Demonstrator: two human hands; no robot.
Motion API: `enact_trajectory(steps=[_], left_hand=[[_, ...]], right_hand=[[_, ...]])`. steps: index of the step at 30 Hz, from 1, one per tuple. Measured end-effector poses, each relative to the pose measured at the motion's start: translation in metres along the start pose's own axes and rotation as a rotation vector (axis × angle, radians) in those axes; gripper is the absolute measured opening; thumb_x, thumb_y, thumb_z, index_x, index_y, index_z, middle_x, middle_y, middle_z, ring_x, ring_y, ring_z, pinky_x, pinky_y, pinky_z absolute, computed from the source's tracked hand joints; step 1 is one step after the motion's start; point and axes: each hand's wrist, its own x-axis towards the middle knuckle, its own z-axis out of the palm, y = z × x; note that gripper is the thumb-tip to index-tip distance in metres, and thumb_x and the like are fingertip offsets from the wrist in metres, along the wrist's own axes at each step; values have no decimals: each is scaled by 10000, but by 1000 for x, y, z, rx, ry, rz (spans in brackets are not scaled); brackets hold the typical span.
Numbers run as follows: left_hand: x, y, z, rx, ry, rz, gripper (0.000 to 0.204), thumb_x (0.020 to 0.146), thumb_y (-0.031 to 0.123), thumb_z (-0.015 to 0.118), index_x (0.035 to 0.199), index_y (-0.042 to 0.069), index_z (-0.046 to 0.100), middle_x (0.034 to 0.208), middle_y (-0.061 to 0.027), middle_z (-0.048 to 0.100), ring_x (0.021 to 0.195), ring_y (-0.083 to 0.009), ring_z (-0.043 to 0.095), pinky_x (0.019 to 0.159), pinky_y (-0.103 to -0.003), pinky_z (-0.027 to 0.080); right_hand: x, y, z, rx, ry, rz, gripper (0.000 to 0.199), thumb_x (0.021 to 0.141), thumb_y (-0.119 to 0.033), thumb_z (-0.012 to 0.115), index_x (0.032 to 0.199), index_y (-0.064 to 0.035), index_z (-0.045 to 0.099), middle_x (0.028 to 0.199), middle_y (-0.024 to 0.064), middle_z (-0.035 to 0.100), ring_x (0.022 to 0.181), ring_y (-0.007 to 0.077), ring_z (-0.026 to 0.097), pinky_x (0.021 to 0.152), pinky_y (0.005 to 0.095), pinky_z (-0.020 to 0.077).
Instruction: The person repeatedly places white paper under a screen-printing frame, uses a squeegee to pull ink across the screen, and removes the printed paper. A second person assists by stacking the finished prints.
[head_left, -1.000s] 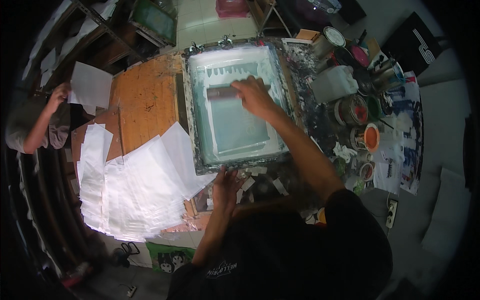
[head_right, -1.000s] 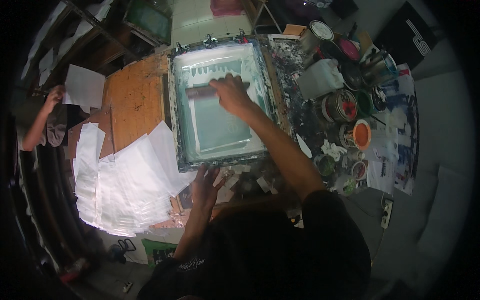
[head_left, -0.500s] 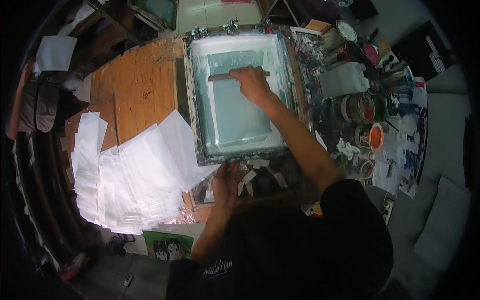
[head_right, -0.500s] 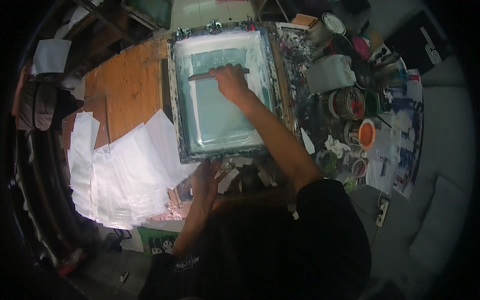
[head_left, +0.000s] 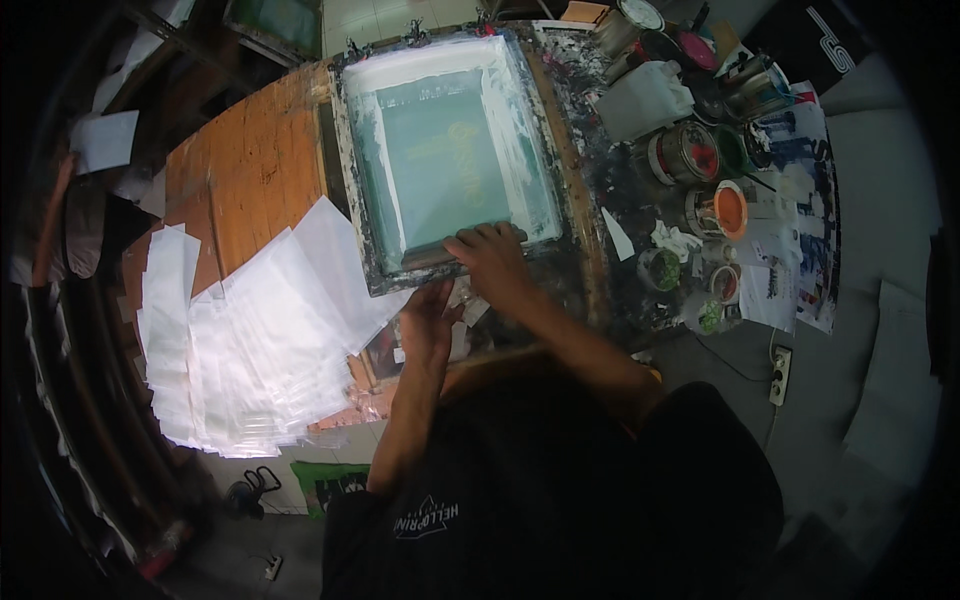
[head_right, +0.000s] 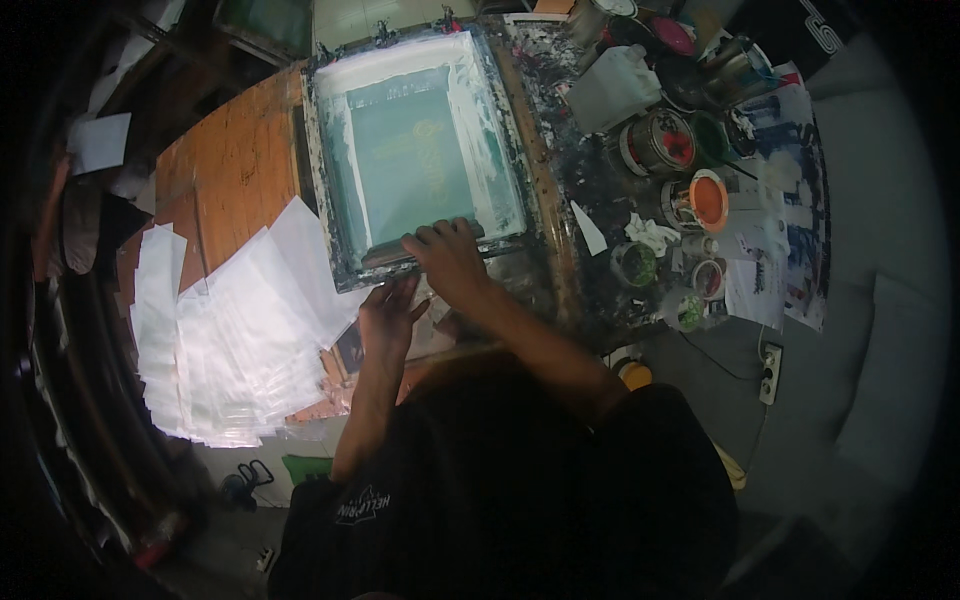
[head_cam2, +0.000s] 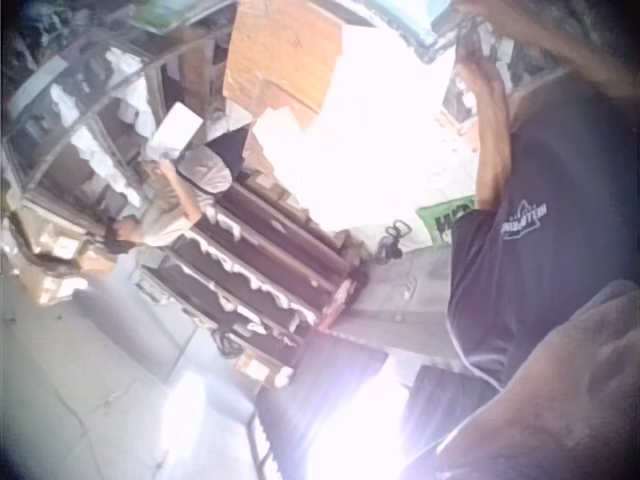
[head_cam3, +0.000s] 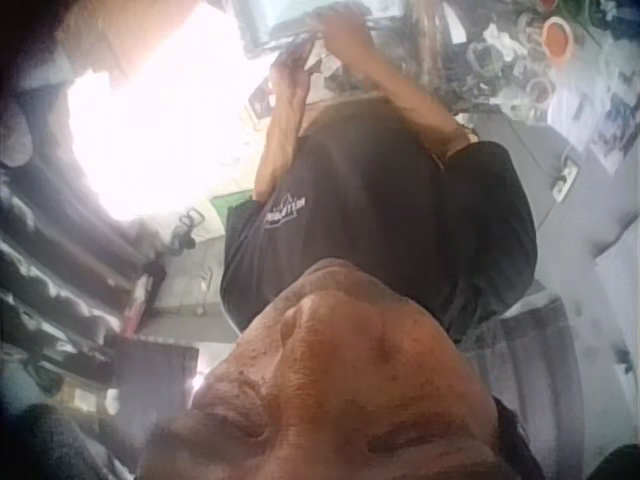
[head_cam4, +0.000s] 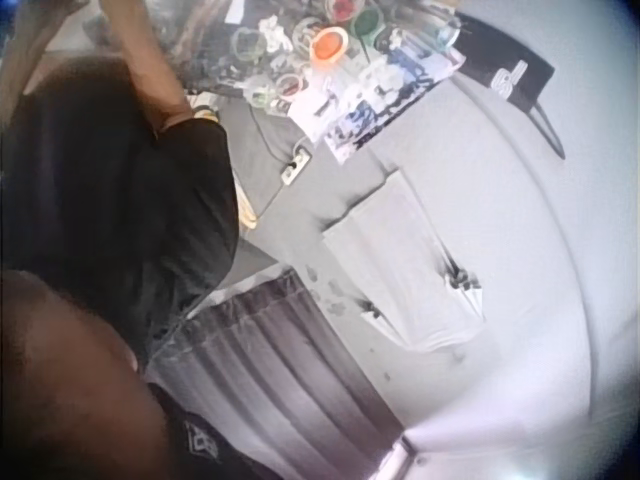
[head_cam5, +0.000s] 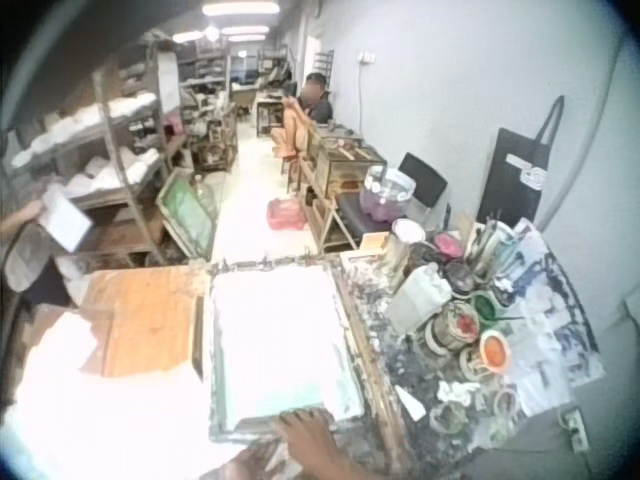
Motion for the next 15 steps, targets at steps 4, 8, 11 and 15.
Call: enact_trajectory(steps=[4,8,11,15], left_hand=[[-40,27,21,-51,-123,41,228,974,171,584,1172,57,584,1190,-122,661,1226,-303,597,1003,-520,449],[-72,71,65,-64,-345,221,193,953,119,616,1131,54,582,1162,-166,678,1202,-321,617,1085,-511,428],[-68,109,113,17,-544,415,154,928,73,601,1062,-3,586,1130,-211,685,1142,-343,649,1122,-513,412],[43,150,139,326,-311,840,384,944,75,603,1285,-99,578,1247,-129,652,1102,-194,614,1006,-320,471]], right_hand=[[24,-15,-59,-22,131,-103,316,791,-145,670,1091,-49,670,892,114,673,873,286,635,781,432,428],[67,-31,-122,-76,346,-193,297,880,-324,673,1011,-57,686,757,102,659,680,245,633,636,413,447],[120,-18,-163,-121,495,-271,453,946,-508,648,918,-60,709,610,96,625,513,197,606,529,402,470],[179,-15,-223,-110,421,-230,570,910,-606,650,811,-53,742,564,103,643,502,249,630,513,420,507]])
